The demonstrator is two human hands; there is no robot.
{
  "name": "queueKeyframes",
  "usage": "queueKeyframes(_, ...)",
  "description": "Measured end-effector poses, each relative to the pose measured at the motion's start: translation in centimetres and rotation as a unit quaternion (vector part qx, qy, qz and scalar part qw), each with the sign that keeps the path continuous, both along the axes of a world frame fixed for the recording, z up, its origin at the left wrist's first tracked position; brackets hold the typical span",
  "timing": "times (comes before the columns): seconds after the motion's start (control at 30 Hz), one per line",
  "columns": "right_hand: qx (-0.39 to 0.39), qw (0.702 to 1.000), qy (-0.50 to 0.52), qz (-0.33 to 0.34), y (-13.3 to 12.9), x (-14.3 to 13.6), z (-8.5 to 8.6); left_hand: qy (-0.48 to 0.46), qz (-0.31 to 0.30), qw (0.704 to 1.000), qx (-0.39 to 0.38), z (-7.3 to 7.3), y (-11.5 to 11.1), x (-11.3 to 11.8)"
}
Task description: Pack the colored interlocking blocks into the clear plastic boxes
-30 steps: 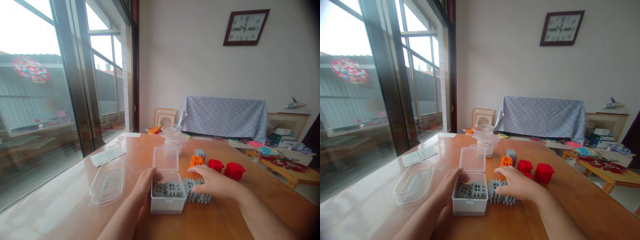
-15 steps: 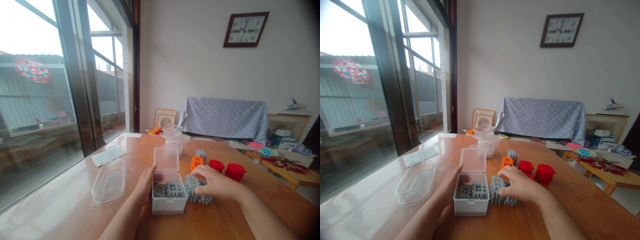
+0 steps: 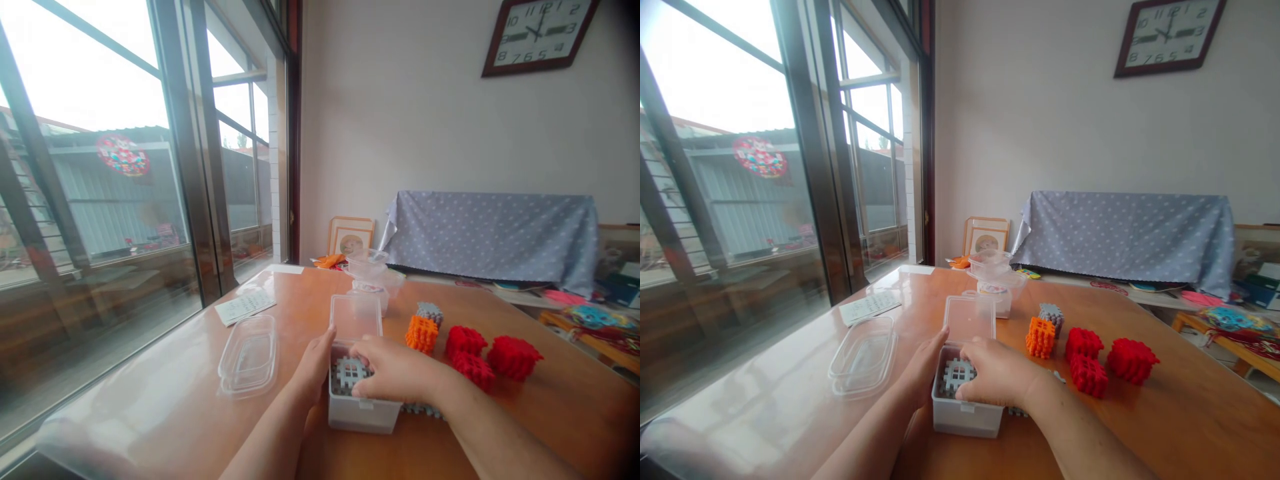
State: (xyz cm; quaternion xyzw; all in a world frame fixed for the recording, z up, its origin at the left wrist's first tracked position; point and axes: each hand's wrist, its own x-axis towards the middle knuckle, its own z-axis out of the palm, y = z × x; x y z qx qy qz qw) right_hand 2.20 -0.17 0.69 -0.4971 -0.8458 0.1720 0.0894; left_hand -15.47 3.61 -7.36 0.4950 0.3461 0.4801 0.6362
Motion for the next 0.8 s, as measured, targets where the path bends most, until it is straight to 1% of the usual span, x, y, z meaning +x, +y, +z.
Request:
queueKeyframes(0.07,-0.011,1.000,0.004,-0.009,0.3,-0.7,-0.3,0.001,-0.001,1.000,0.005,-0.1,0.0,0.0)
queueKeyframes(0.13,-0.023,0.999,0.029,-0.012,0.4,-1.3,-0.5,0.006,0.000,1.000,0.000,-0.2,0.1,0.0)
queueKeyframes(0.27,-0.036,0.996,0.076,0.006,0.3,-1.6,-0.8,0.014,0.000,1.000,0.005,-0.3,0.1,0.1)
queueKeyframes(0.4,0.021,0.998,0.052,-0.038,-0.1,-1.3,-1.0,-0.002,-0.018,1.000,-0.006,-0.3,0.0,0.1)
queueKeyframes(0.47,0.040,0.998,0.037,-0.026,-0.5,-1.3,-0.9,-0.014,-0.020,1.000,-0.011,-0.3,0.1,0.1)
queueKeyframes(0.6,0.029,0.999,-0.001,0.030,-1.1,-1.6,-0.7,-0.010,0.002,1.000,-0.003,-0.4,0.3,0.1)
queueKeyframes(0.7,0.026,0.999,-0.009,0.031,-1.3,-2.0,-0.7,-0.008,0.010,1.000,-0.001,-0.5,0.4,0.1)
queueKeyframes(0.8,0.019,0.999,0.008,0.026,-1.3,-2.1,-0.7,-0.013,0.004,1.000,0.001,-0.6,0.4,0.1)
